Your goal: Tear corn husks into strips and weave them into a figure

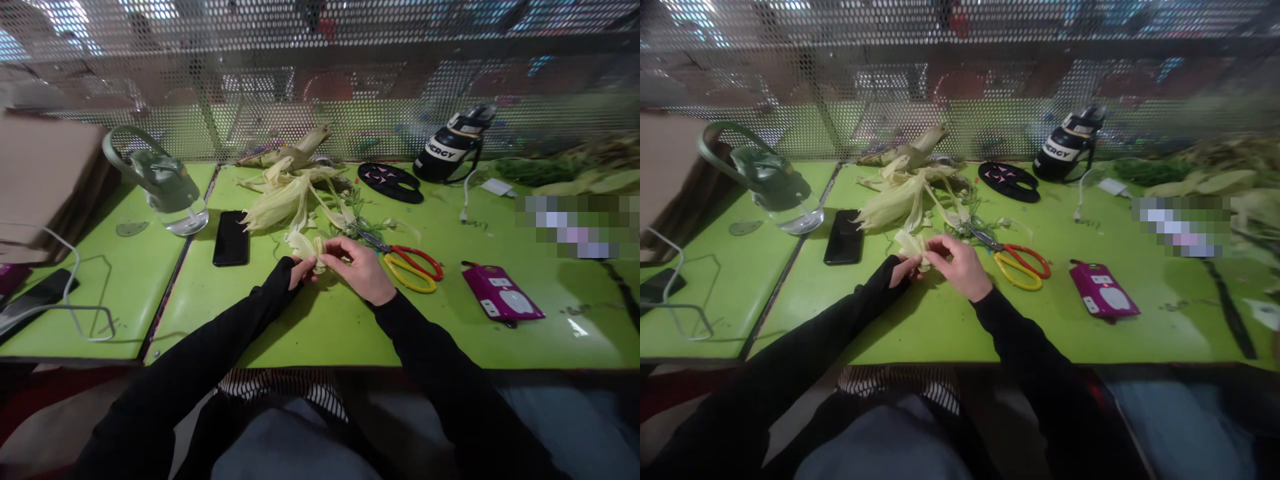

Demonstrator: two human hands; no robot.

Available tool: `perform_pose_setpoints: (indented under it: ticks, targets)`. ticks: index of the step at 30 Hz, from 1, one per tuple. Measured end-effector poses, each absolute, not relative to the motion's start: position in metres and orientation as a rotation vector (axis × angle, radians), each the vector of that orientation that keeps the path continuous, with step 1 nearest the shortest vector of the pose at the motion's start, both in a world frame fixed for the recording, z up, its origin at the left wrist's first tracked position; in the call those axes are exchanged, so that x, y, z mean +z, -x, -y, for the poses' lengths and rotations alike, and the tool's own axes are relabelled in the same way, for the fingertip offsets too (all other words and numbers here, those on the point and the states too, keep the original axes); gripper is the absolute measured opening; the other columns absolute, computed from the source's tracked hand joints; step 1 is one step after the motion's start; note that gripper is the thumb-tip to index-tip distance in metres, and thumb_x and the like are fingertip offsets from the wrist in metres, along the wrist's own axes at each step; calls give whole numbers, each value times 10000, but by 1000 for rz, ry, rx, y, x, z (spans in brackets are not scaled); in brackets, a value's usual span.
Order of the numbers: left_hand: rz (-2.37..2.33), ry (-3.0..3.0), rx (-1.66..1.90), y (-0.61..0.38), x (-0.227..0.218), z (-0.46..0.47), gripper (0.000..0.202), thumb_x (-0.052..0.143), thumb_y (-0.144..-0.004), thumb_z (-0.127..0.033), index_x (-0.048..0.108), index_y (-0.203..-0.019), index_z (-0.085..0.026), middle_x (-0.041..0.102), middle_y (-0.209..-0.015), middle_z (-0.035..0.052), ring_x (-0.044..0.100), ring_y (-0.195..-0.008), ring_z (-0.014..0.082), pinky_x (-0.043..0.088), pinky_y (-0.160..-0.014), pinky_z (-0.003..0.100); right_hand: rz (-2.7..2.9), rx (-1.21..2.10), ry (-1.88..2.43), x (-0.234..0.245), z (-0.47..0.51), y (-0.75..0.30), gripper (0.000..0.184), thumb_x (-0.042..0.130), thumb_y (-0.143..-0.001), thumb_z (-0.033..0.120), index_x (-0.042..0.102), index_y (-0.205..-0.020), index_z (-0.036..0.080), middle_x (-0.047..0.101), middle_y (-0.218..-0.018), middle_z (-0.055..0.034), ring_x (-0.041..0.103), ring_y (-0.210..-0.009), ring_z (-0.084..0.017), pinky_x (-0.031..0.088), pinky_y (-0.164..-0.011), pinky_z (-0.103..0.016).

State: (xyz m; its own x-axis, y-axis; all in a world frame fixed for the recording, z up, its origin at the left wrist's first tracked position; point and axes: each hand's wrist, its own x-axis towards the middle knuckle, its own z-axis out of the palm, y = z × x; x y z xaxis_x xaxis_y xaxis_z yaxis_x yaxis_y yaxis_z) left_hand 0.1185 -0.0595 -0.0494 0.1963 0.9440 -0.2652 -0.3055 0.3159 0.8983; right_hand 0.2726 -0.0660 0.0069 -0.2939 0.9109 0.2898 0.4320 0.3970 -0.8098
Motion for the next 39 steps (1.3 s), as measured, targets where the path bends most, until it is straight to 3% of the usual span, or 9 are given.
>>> perform_pose_setpoints:
  ticks: [17,25,31,36,39]
  targets:
    - [-996,-758,1031,-115,-31,65,84,638,-790,-172,609,-718,-141,558,-546,-25,491,-456,83,478,-535,235,1863,730,1126,3,66,-271,163,647,-858,314,624,-968,196,693,-871,-34,639,-754,-172,532,-714,-320]
    - [-874,-761,1031,-109,-47,59,35,654,-769,-173,666,-785,-144,630,-655,8,557,-572,107,525,-656,275,1910,697,1144,6,67,-271,152,629,-867,321,620,-953,196,682,-860,-42,635,-747,-180,544,-706,-337]
    - [-809,-874,1074,-109,-37,65,174,747,-751,-271,672,-849,-149,606,-633,-5,536,-563,103,500,-624,272,1914,807,1185,6,66,-272,253,666,-840,394,616,-992,198,699,-890,-65,655,-780,-212,562,-728,-378]
    - [-799,-856,1103,-111,-33,69,242,783,-649,-194,664,-859,-171,657,-726,7,583,-646,126,486,-659,278,1769,941,1223,9,66,-271,222,640,-857,373,587,-974,192,696,-918,-62,659,-831,-207,558,-755,-363]
    - [-856,-814,1120,-112,-33,66,254,785,-625,-185,650,-841,-173,637,-691,-8,552,-602,111,442,-606,265,1757,964,1224,12,65,-272,242,649,-848,367,574,-994,188,690,-945,-64,656,-874,-201,547,-804,-363]
